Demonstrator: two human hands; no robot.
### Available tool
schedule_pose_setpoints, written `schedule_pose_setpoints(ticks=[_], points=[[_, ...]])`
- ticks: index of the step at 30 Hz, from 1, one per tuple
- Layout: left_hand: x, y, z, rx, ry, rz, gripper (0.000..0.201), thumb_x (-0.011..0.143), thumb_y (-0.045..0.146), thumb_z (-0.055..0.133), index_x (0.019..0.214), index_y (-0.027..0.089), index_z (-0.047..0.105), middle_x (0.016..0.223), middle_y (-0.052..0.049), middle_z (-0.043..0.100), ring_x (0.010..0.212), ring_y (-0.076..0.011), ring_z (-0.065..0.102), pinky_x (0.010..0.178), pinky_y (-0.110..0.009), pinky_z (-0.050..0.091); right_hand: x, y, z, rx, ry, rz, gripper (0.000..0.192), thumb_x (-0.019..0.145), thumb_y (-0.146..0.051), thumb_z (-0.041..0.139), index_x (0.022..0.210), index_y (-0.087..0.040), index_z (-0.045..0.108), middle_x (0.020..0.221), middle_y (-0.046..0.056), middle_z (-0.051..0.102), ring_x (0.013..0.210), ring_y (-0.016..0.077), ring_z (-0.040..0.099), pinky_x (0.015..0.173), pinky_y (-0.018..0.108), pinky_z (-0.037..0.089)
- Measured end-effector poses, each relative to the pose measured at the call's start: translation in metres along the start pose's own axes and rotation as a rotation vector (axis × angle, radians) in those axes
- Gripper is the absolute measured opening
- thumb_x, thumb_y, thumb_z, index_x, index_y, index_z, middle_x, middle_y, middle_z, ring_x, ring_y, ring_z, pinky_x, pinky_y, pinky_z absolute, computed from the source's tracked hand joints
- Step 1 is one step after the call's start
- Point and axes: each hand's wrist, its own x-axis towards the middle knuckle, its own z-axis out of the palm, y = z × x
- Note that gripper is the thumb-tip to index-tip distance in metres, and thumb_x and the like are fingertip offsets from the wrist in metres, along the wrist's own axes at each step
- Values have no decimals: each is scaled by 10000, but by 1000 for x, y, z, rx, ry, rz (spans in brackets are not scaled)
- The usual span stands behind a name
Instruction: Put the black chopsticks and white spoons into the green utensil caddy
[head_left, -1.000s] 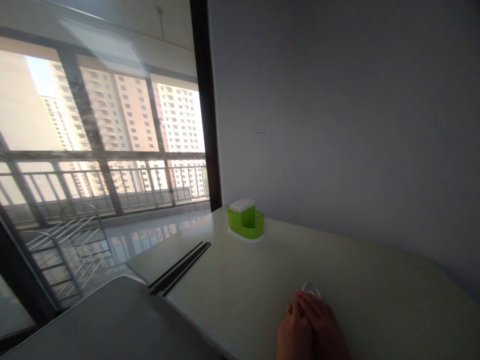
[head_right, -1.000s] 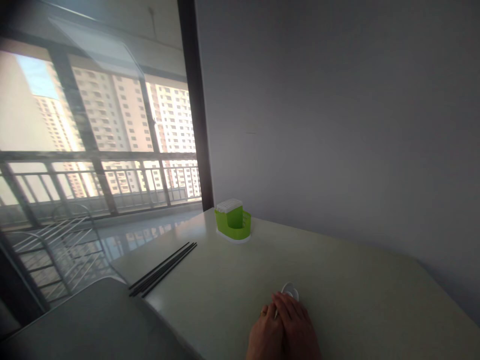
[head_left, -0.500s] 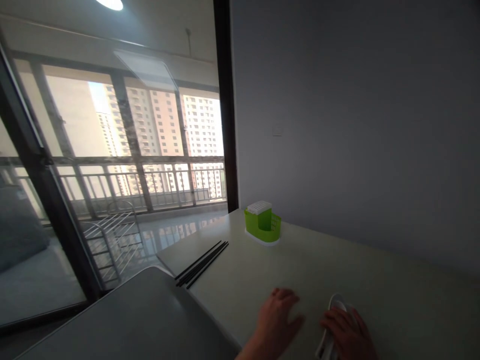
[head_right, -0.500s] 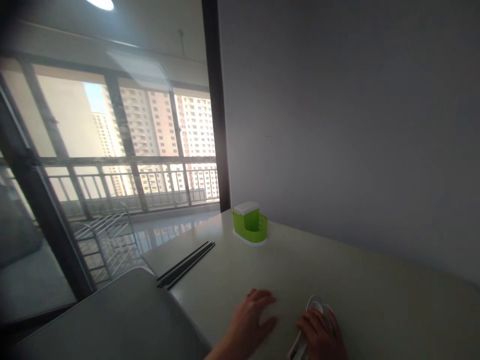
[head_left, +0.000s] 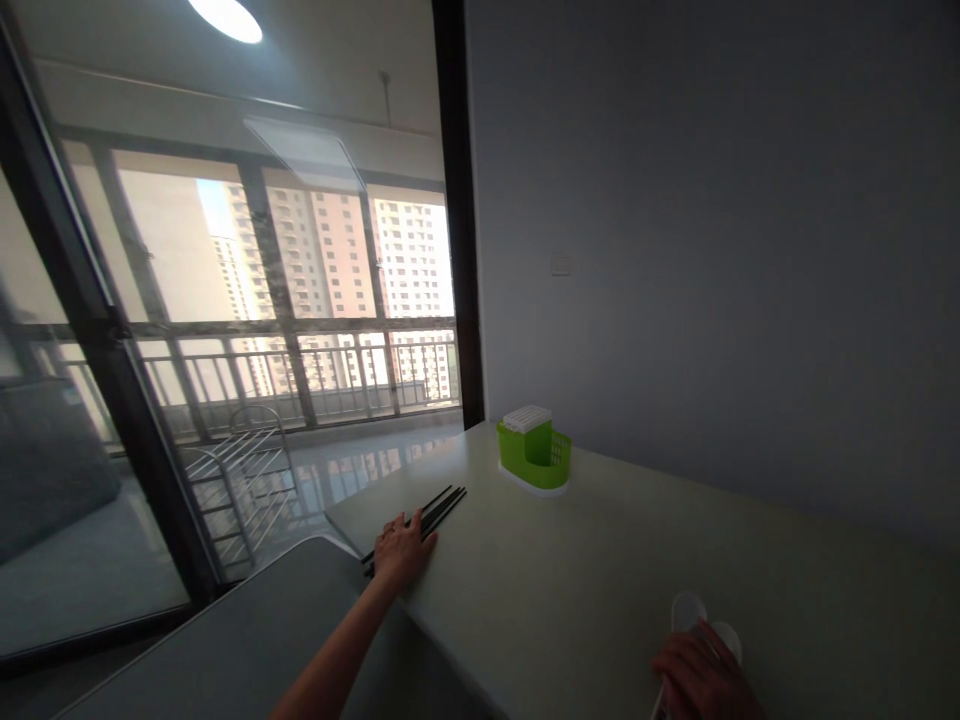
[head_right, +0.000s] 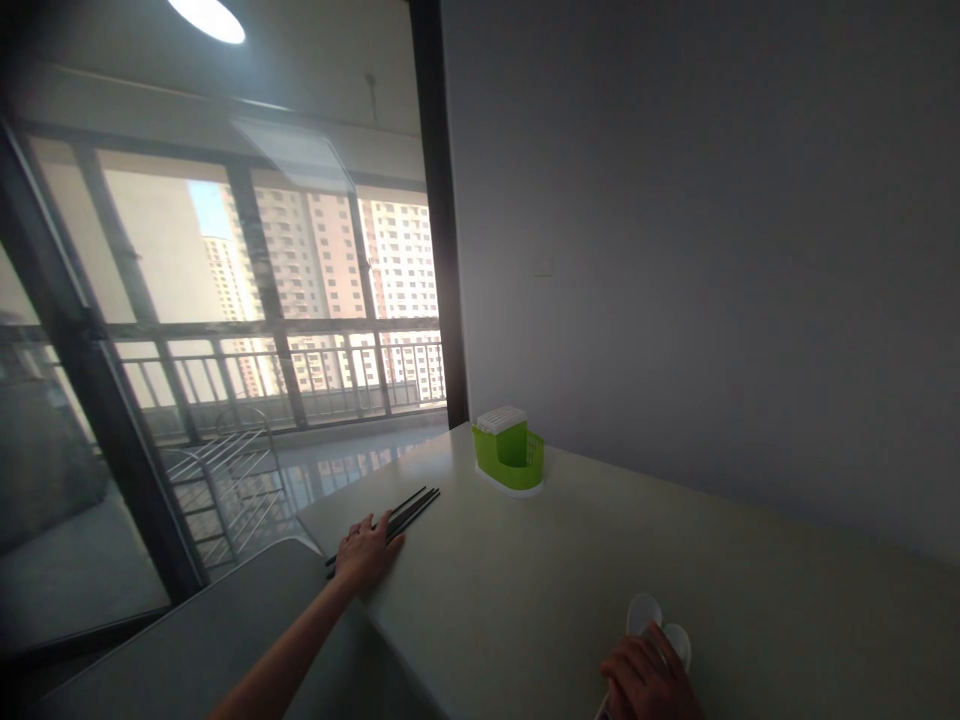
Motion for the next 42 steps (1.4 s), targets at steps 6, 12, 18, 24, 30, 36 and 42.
schedule_pose_setpoints(ticks=[6, 12, 18, 24, 30, 36, 42], points=[[-2, -1, -4, -74, -72, 139, 381, 857, 329, 340, 1151, 194, 541, 1100, -91, 616, 1060, -254, 496, 892, -379, 393, -2, -6, 6, 37, 8, 80, 66, 733, -236, 597, 728, -265, 539, 666, -84, 637, 661, 125, 615, 866, 329, 324], [-30, 31, -10, -144, -101, 275, 339, 831, 263, 387, 1108, 217, 576, 1120, -51, 607, 1075, -210, 483, 874, -307, 417, -7, -6, 11, 126, -104, 195, 96, 781, -261, 549, 686, -254, 559, 645, -53, 626, 659, 129, 604, 775, 332, 417], [-86, 87, -18, -268, -120, 470, 340, 810, 244, 409, 1096, 213, 588, 1149, -46, 585, 1091, -221, 472, 895, -311, 437, -9, -10, 8, 286, -290, 374, 171, 839, -304, 458, 730, -255, 581, 718, -33, 645, 750, 147, 608, 901, 415, 378], [-151, 153, -31, -320, -169, 580, 334, 797, 241, 441, 1099, 237, 584, 1150, -41, 583, 1095, -246, 476, 903, -352, 463, -4, -15, 2, 371, -319, 494, 176, 859, -286, 418, 804, -247, 580, 791, -20, 647, 821, 154, 584, 969, 467, 296], [-200, 198, -31, -348, -208, 674, 328, 784, 271, 495, 1097, 243, 588, 1178, -53, 580, 1123, -289, 485, 883, -368, 499, 6, -20, -13, 465, -323, 560, 182, 871, -306, 408, 934, -264, 573, 905, -14, 665, 897, 169, 556, 979, 473, 243], [-222, 215, -1, -339, -112, 711, 380, 718, 354, 613, 1094, 303, 590, 1146, -19, 614, 1075, -302, 531, 777, -347, 559, 13, -26, -20, 473, -335, 551, 227, 879, -322, 383, 1018, -308, 562, 946, -14, 649, 934, 184, 521, 948, 445, 259], [-219, 216, -2, -298, -289, 754, 409, 789, 397, 500, 1194, 339, 520, 1247, -22, 558, 1141, -311, 482, 877, -396, 512, 18, -31, -21, 432, -367, 550, 259, 884, -294, 359, 992, -365, 583, 877, -20, 610, 907, 172, 500, 920, 412, 274]])
